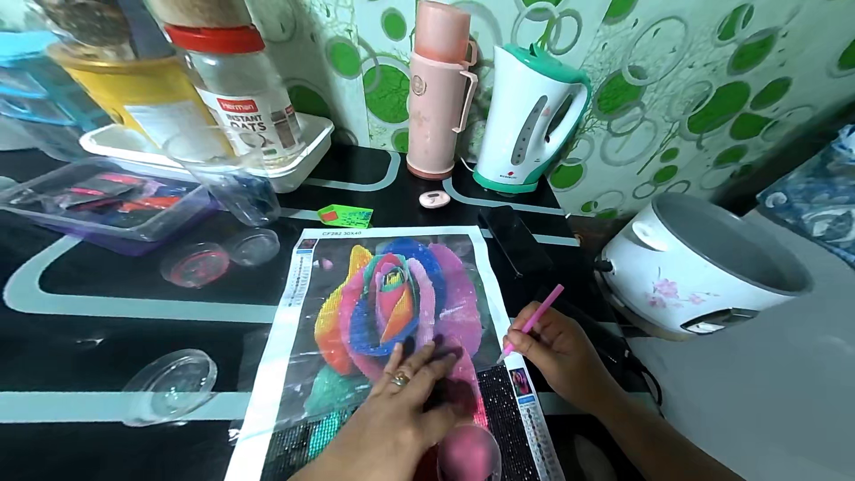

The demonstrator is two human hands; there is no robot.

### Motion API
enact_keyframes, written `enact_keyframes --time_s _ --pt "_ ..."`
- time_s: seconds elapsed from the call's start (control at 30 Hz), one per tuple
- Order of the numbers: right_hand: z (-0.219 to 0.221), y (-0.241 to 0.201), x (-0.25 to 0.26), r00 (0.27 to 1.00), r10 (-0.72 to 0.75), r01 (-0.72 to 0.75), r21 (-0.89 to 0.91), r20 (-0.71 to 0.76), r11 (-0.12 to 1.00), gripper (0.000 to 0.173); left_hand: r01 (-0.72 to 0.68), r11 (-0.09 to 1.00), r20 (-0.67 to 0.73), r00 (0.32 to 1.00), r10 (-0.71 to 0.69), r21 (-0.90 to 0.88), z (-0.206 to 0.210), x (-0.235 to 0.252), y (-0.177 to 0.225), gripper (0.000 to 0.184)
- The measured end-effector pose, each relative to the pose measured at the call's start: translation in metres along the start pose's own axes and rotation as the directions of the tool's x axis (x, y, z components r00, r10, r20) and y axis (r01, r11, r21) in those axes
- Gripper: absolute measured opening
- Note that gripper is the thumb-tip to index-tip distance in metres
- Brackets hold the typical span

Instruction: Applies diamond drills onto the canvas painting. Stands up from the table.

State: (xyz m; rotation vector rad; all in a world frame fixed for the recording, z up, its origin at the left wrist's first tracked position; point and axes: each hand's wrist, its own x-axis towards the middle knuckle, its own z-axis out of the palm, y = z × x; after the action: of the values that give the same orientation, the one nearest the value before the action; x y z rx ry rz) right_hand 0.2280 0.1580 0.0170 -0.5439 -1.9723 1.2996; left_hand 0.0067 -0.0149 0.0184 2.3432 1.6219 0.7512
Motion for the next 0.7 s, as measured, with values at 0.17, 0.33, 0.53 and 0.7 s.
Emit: enact_keyframes --time_s 0.17,0.33,0.53,0.7 --pt "0.001 -0.001 0.0 1.0 0.006 -0.006 -0.024 -0.003 1.0 0.007 0.012 1.0 0.006 1.0 -0.012 0.009 0.0 0.001 0.005 0.059" --pt "0.001 -0.001 0.0 1.0 0.015 -0.015 -0.021 0.0 1.0 0.006 0.029 1.0 0.007 1.0 -0.029 0.008 0.0 0.0 0.0 0.06" --pt "0.001 -0.001 -0.001 1.0 -0.026 0.026 -0.003 -0.009 1.0 0.006 0.038 0.999 0.025 0.999 -0.037 -0.004 0.001 0.0 0.002 0.06" --pt "0.011 -0.008 -0.007 0.967 -0.253 0.253 0.009 -0.012 0.967 0.005 0.044 0.997 0.034 0.999 -0.042 -0.062 0.003 0.001 0.0 0.06"
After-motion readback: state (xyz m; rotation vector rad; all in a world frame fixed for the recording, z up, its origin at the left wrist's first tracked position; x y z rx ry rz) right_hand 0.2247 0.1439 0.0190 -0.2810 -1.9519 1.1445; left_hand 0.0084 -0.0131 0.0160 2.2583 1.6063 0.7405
